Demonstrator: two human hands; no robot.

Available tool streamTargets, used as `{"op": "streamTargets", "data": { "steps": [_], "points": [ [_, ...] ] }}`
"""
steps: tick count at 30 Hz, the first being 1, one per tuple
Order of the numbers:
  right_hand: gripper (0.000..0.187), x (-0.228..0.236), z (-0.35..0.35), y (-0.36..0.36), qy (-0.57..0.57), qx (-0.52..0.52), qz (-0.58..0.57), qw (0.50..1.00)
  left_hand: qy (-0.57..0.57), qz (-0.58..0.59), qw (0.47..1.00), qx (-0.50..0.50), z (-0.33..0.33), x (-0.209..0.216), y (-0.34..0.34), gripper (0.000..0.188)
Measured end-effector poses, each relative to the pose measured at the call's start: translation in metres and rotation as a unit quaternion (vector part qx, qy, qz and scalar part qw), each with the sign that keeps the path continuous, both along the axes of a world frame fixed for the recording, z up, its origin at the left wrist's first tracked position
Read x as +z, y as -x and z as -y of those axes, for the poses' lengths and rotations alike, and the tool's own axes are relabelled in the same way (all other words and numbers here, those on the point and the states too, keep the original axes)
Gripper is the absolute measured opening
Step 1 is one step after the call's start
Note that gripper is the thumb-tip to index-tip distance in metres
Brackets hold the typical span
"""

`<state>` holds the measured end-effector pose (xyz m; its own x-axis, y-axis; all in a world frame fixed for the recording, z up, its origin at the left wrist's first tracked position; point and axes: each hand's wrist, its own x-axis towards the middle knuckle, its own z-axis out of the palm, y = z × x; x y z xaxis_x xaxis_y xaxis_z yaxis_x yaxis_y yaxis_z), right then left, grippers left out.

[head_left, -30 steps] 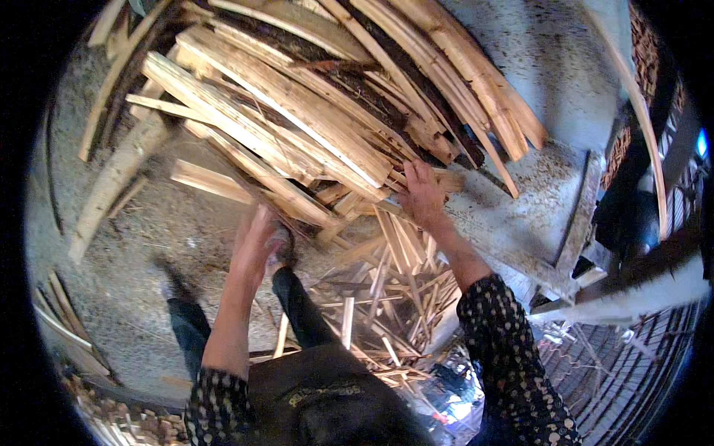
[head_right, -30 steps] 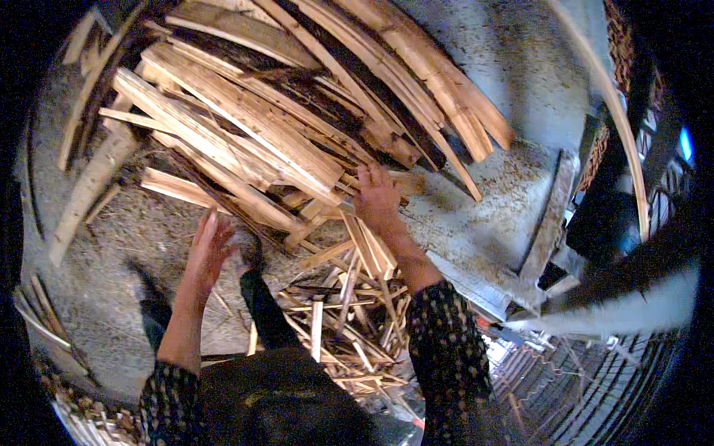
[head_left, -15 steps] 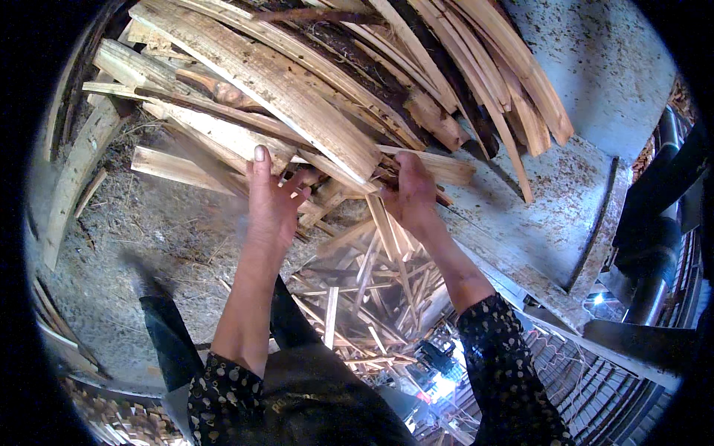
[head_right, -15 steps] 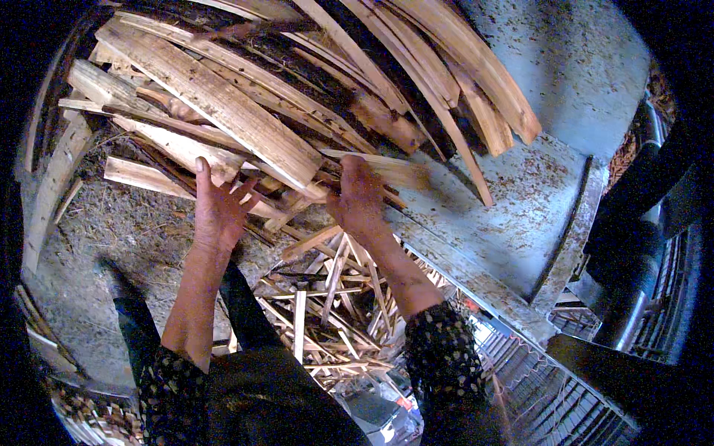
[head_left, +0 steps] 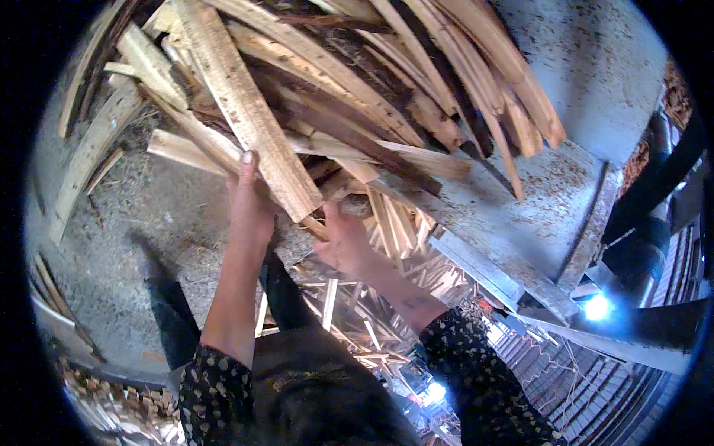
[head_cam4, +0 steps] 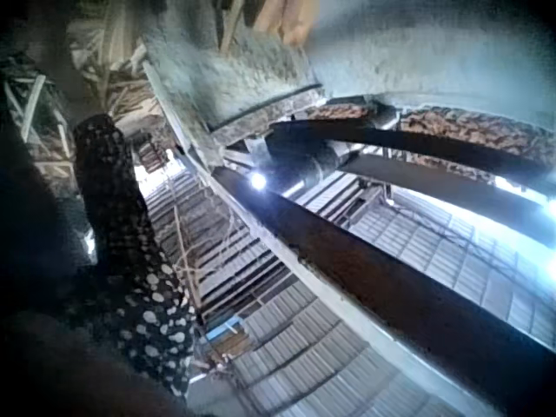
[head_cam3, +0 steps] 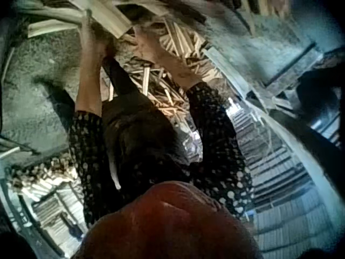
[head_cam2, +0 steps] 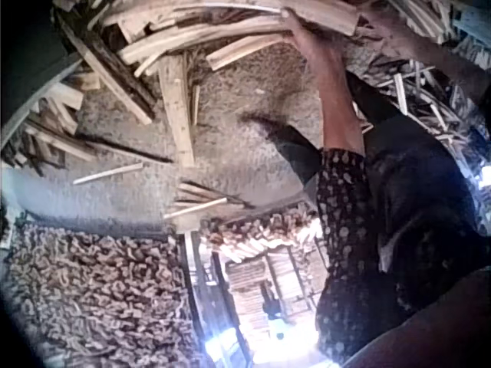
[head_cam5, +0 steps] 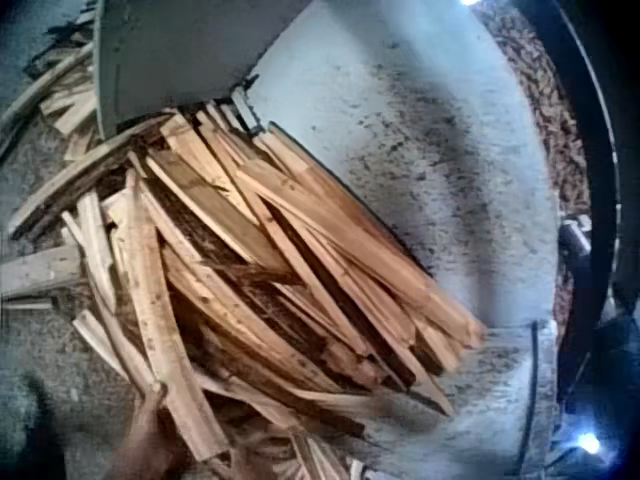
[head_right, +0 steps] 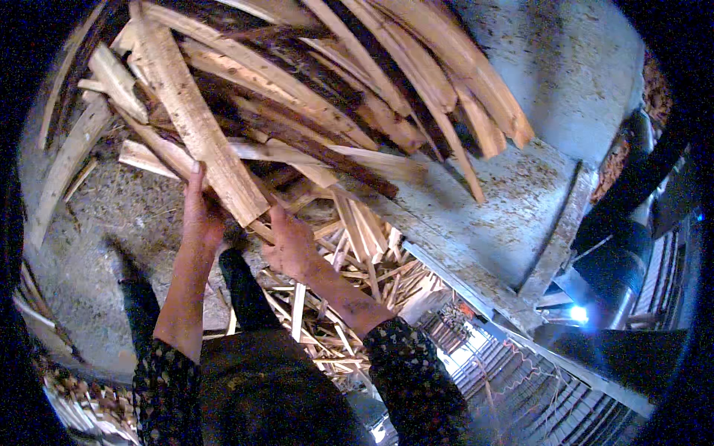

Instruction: The person repeatedly picks up bundles of wooden planks from a pile on the floor and stacks them onto a metal rack. The person handles the wood by hand, lifting and placing the bundles in a repetitive cycle throughout the clip.

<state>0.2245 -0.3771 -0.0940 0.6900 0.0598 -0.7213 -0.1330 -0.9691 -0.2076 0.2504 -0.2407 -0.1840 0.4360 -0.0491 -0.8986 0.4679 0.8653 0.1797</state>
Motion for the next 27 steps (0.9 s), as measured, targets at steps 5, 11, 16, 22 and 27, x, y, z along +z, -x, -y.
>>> {"op": "streamTargets", "data": {
  "steps": [5, 11, 16, 22, 27],
  "points": [
    [0.044, -0.021, -0.003, 0.010, 0.020, -0.052, -0.014, 0.998, 0.066, -0.053, 0.996, -0.006, -0.007, -0.027, 0.025, 0.056],
    [0.042, -0.046, 0.006, 0.033, 0.029, -0.038, 0.024, 0.999, 0.049, -0.021, 0.998, -0.044, -0.017, -0.036, 0.028, 0.072],
    [0.060, -0.042, 0.019, 0.035, -0.074, -0.147, -0.093, 0.982, 0.074, -0.019, 0.997, -0.027, -0.019, -0.029, 0.032, 0.078],
    [0.062, -0.016, -0.001, 0.019, -0.207, -0.306, -0.247, 0.896, 0.096, -0.015, 0.995, -0.010, -0.027, -0.024, 0.032, 0.072],
    [0.061, -0.042, -0.011, 0.048, -0.294, -0.364, -0.288, 0.836, 0.111, -0.016, 0.993, 0.028, -0.026, -0.029, 0.034, 0.078]
  ]
}}
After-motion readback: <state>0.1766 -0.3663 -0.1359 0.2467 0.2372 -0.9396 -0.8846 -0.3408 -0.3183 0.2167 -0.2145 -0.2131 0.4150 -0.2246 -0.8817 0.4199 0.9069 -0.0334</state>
